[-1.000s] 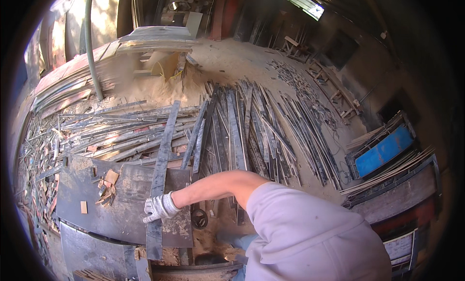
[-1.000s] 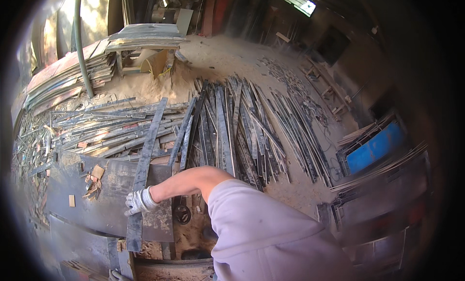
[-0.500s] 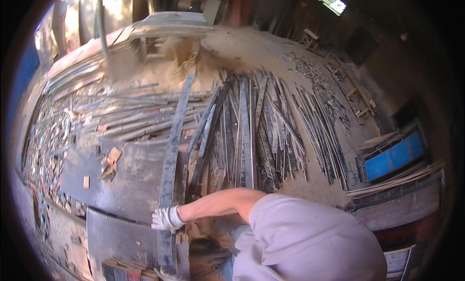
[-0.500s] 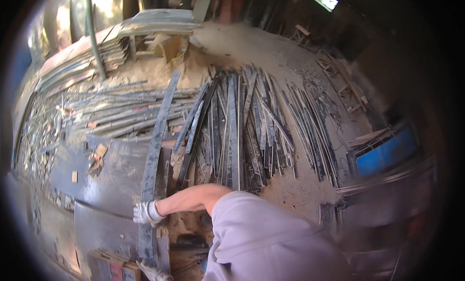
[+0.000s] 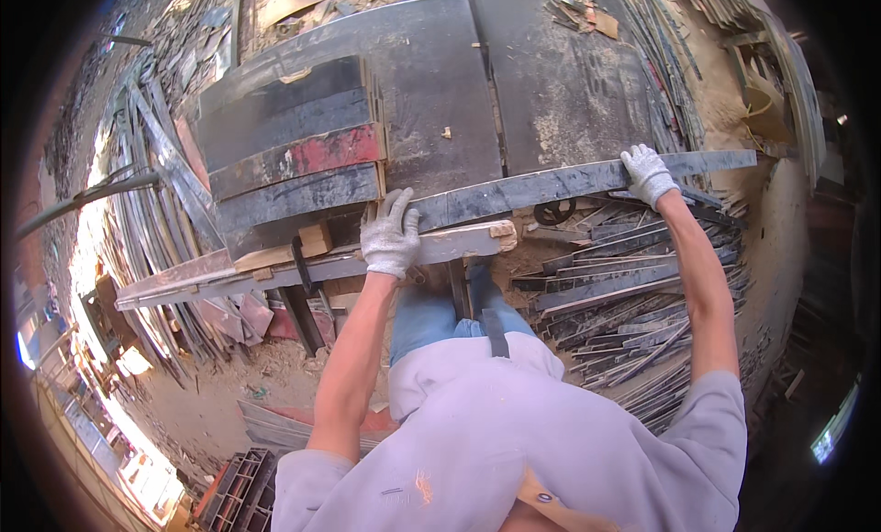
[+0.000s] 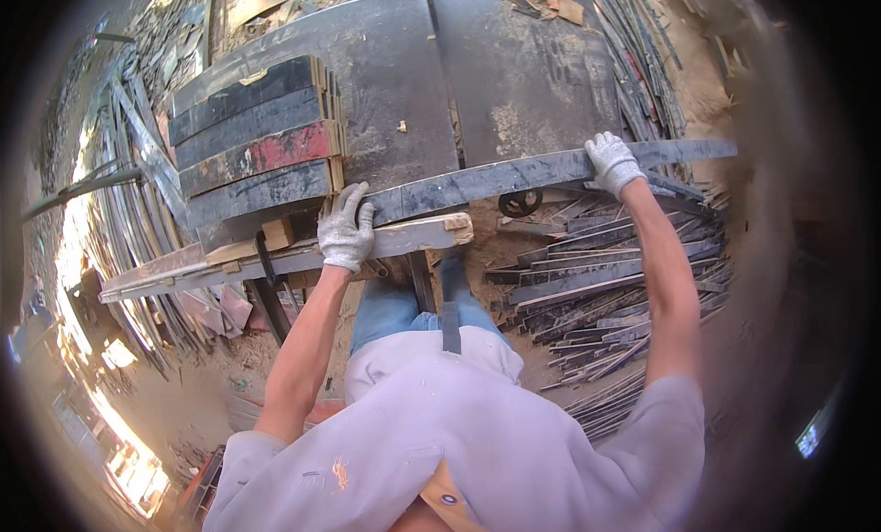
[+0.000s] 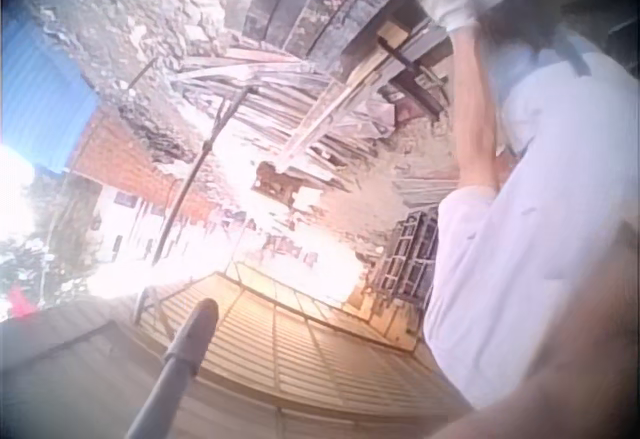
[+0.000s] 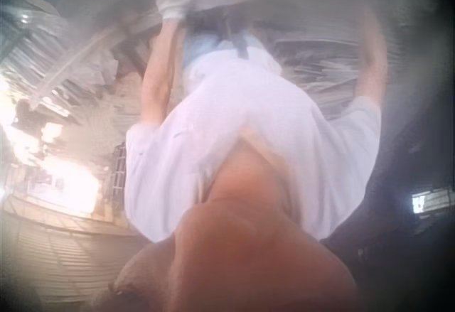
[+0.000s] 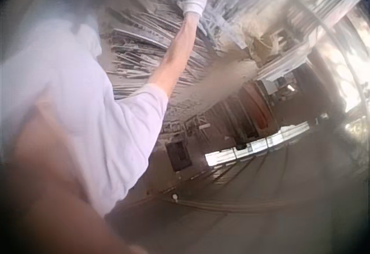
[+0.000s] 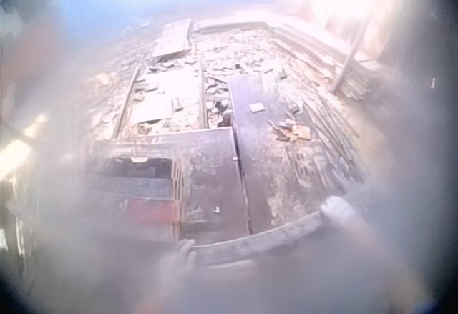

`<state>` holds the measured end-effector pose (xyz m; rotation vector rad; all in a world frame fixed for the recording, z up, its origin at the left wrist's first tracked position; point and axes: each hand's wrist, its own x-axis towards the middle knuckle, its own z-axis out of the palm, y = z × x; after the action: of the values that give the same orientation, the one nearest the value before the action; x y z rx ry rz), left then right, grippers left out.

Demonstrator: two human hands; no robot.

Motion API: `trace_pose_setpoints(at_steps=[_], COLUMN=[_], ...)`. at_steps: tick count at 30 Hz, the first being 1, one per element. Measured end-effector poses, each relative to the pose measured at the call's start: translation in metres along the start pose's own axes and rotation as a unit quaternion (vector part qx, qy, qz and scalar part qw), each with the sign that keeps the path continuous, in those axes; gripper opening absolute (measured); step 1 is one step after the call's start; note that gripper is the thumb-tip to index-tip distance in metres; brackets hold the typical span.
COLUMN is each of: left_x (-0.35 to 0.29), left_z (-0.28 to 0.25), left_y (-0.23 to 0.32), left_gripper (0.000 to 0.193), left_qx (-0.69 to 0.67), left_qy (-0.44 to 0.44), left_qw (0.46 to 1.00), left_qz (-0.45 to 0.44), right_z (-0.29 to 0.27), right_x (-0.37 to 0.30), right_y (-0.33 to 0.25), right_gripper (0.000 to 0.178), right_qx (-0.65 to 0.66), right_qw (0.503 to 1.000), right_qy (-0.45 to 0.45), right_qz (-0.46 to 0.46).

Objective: The person repeatedly places long metal strips onto a table saw, pushes them through the blade to cut them, and then stacks the cut pieces. The person also picks up and organizes the cut metal strips.

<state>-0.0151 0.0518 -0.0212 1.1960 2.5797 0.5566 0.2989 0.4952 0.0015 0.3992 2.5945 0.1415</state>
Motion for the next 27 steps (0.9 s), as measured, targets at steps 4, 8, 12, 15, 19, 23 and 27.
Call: trace_pose_setpoints(at_steps=[4,8,12,15,19,23,27], left_x=[-0.014,-0.014,-0.019,-0.017,-0.018,-0.011,-0.006], left_z=[-0.004,-0.001,-0.008,-0.012,-0.012,-0.012,-0.001], left_y=[-0.011,-0.02,-0.017,-0.01,-0.013,-0.009,-0.009], left_gripper=[0.052,0.059,0.053,0.049,0.048,0.055,0.05], left_qx=[0.033,0.035,0.035,0.042,0.045,0.05,0.053], left_qy=[0.039,0.021,0.02,0.032,0.023,0.001,0.008], left_qw=[0.997,0.996,0.995,0.995,0.995,0.995,0.995], left_qz=[0.05,0.081,0.088,0.08,0.086,0.088,0.088], right_z=[-0.016,-0.038,-0.051,-0.068,-0.076,-0.055,-0.053], right_x=[-0.028,-0.038,-0.03,-0.018,-0.003,0.008,0.026], right_y=[-0.027,-0.044,-0.064,-0.092,-0.124,-0.129,-0.137], right_gripper=[0.055,0.057,0.057,0.052,0.047,0.06,0.057], right_qx=[0.017,-0.009,0.0,0.01,0.015,0.023,0.06], right_qw=[0.999,0.999,0.998,0.997,0.995,0.995,0.992], right_qy=[0.0,0.016,0.02,0.029,0.035,0.017,0.015], right_qz=[-0.041,-0.047,-0.065,-0.078,-0.092,-0.1,-0.11])
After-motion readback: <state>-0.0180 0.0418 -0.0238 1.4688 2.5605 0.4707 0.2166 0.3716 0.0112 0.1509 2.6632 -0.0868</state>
